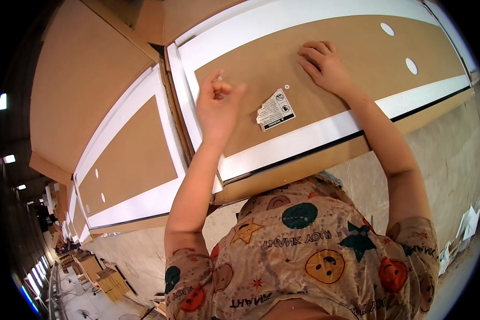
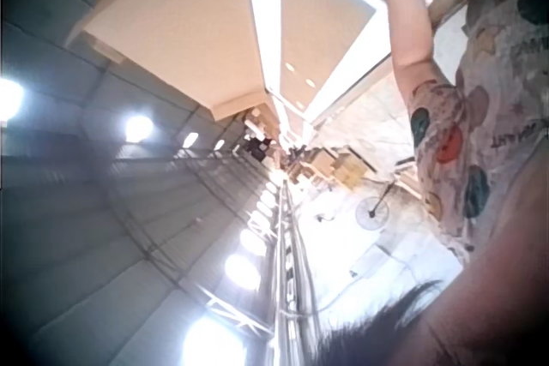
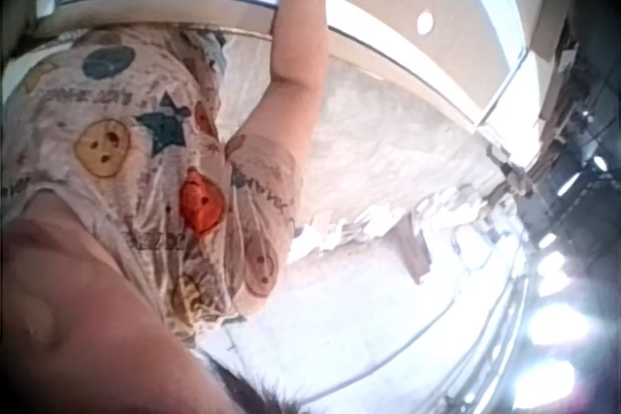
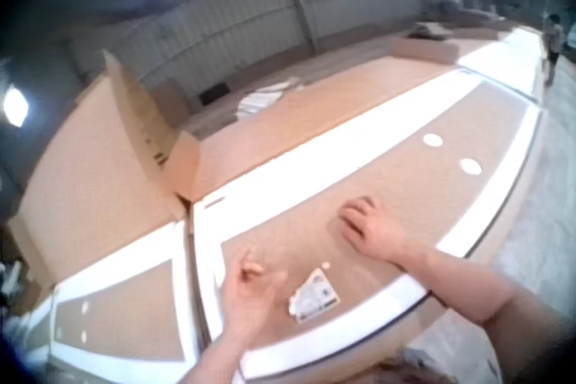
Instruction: The person applies small white labels to the surface of large, flat cardboard panels. They smooth the labels down with their fingers and then move the panels along a workbench to repeat the process on the next item.
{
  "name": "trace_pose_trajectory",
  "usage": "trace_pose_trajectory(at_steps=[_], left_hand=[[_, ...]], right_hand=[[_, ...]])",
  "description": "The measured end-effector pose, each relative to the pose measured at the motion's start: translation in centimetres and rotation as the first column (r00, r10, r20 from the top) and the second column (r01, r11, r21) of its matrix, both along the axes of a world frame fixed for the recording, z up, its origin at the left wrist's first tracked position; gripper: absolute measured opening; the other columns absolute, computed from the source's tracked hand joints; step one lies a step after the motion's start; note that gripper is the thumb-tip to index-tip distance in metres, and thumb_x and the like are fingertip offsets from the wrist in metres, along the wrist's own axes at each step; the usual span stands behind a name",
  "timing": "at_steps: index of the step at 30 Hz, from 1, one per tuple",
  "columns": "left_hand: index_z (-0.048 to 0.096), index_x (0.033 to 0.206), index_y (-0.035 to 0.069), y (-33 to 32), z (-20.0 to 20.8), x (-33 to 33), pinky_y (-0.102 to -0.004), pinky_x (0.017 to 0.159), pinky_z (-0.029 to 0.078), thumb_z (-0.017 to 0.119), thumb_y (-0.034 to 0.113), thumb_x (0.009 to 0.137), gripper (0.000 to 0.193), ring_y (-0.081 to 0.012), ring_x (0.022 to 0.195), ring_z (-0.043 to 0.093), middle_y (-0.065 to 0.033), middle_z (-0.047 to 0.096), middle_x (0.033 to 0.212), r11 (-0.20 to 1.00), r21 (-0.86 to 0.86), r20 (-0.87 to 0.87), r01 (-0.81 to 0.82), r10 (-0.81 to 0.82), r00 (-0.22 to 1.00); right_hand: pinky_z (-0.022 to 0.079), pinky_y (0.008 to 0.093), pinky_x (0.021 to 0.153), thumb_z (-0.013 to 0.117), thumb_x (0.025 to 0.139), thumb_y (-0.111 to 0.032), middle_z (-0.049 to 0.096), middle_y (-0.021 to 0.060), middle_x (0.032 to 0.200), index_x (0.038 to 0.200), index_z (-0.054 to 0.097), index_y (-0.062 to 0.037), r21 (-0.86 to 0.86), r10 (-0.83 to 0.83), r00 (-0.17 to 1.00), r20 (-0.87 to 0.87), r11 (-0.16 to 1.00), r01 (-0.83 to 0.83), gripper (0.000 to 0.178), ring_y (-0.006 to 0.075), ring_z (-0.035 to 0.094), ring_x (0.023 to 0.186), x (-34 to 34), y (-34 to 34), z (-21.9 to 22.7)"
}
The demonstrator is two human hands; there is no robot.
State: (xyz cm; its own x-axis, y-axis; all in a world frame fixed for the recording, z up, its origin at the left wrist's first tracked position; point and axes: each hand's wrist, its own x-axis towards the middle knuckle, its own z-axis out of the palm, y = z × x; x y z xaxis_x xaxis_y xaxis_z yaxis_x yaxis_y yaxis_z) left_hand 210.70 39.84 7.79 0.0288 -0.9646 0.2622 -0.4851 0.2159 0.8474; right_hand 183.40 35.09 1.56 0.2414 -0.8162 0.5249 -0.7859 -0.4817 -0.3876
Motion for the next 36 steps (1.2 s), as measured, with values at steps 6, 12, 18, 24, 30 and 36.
trace_pose_trajectory(at_steps=[6, 12, 18, 24, 30, 36], left_hand=[[0.039, 0.137, 0.002, -2.3, -4.7, 1.5, -0.0377, 0.073, 0.048, 0.064, 0.005, 0.082, 0.060, -0.0258, 0.075, 0.058, -0.0094, 0.062, 0.085, 0.976, -0.218, 0.196, 0.028, 0.016, 0.981], [0.032, 0.143, 0.009, -2.2, -5.8, 1.3, -0.0362, 0.080, 0.050, 0.058, 0.001, 0.087, 0.062, -0.0268, 0.092, 0.058, -0.0116, 0.062, 0.101, 0.934, -0.310, 0.373, 0.178, -0.053, 0.926], [0.034, 0.141, 0.009, -2.0, -6.0, 1.4, -0.0389, 0.083, 0.047, 0.059, 0.001, 0.085, 0.063, -0.0293, 0.095, 0.055, -0.0100, 0.063, 0.099, 0.932, -0.329, 0.402, 0.155, -0.010, 0.915], [0.031, 0.143, 0.013, -2.2, -6.2, 1.3, -0.0409, 0.086, 0.045, 0.061, 0.007, 0.083, 0.067, -0.0308, 0.094, 0.054, -0.0095, 0.061, 0.101, 0.929, -0.341, 0.427, 0.144, 0.016, 0.904], [0.034, 0.141, 0.013, -2.1, -6.5, 1.2, -0.0415, 0.084, 0.046, 0.061, 0.008, 0.084, 0.063, -0.0315, 0.095, 0.053, -0.0097, 0.061, 0.101, 0.940, -0.318, 0.441, 0.119, 0.036, 0.897], [0.035, 0.140, 0.013, -2.2, -6.5, 1.2, -0.0413, 0.083, 0.046, 0.060, 0.007, 0.084, 0.061, -0.0311, 0.093, 0.054, -0.0107, 0.060, 0.098, 0.921, -0.368, 0.417, 0.124, 0.045, 0.908]], right_hand=[[0.050, 0.0321, 0.080, 0.073, 0.075, -0.005, 0.058, 0.0048, 0.110, 0.108, 0.066, -0.0059, 0.304, 0.454, 0.880, 0.138, 0.826, -0.474, 0.034, 0.0246, 0.049, 0.104, 4.5, 2.1, 3.7], [0.050, 0.0330, 0.078, 0.069, 0.074, -0.001, 0.060, 0.0047, 0.099, 0.096, 0.065, -0.0015, 0.089, 0.630, 0.771, -0.093, 0.776, -0.624, 0.023, 0.0251, 0.054, 0.094, 5.4, 0.9, 2.7], [0.051, 0.0349, 0.077, 0.064, 0.061, 0.003, 0.060, 0.0084, 0.097, 0.089, 0.062, -0.0002, -0.019, 0.545, 0.768, -0.337, 0.812, -0.584, 0.028, 0.0261, 0.055, 0.089, 6.0, 2.1, 3.0], [0.052, 0.0341, 0.073, 0.061, 0.063, 0.003, 0.060, 0.0103, 0.095, 0.087, 0.060, 0.0008, 0.021, 0.519, 0.723, -0.456, 0.819, -0.574, 0.024, 0.0267, 0.056, 0.085, 6.4, 2.6, 4.2], [0.052, 0.0343, 0.068, 0.059, 0.064, 0.000, 0.058, 0.0117, 0.091, 0.083, 0.058, 0.0018, 0.143, 0.459, 0.635, -0.621, 0.864, -0.484, 0.019, 0.0271, 0.056, 0.082, 7.2, 4.0, 5.5], [0.052, 0.0347, 0.080, 0.064, 0.066, 0.000, 0.061, 0.0101, 0.096, 0.092, 0.062, 0.0000, 0.281, 0.496, 0.652, -0.573, 0.867, -0.412, 0.026, 0.0267, 0.057, 0.092, 7.1, 3.8, 5.9]])
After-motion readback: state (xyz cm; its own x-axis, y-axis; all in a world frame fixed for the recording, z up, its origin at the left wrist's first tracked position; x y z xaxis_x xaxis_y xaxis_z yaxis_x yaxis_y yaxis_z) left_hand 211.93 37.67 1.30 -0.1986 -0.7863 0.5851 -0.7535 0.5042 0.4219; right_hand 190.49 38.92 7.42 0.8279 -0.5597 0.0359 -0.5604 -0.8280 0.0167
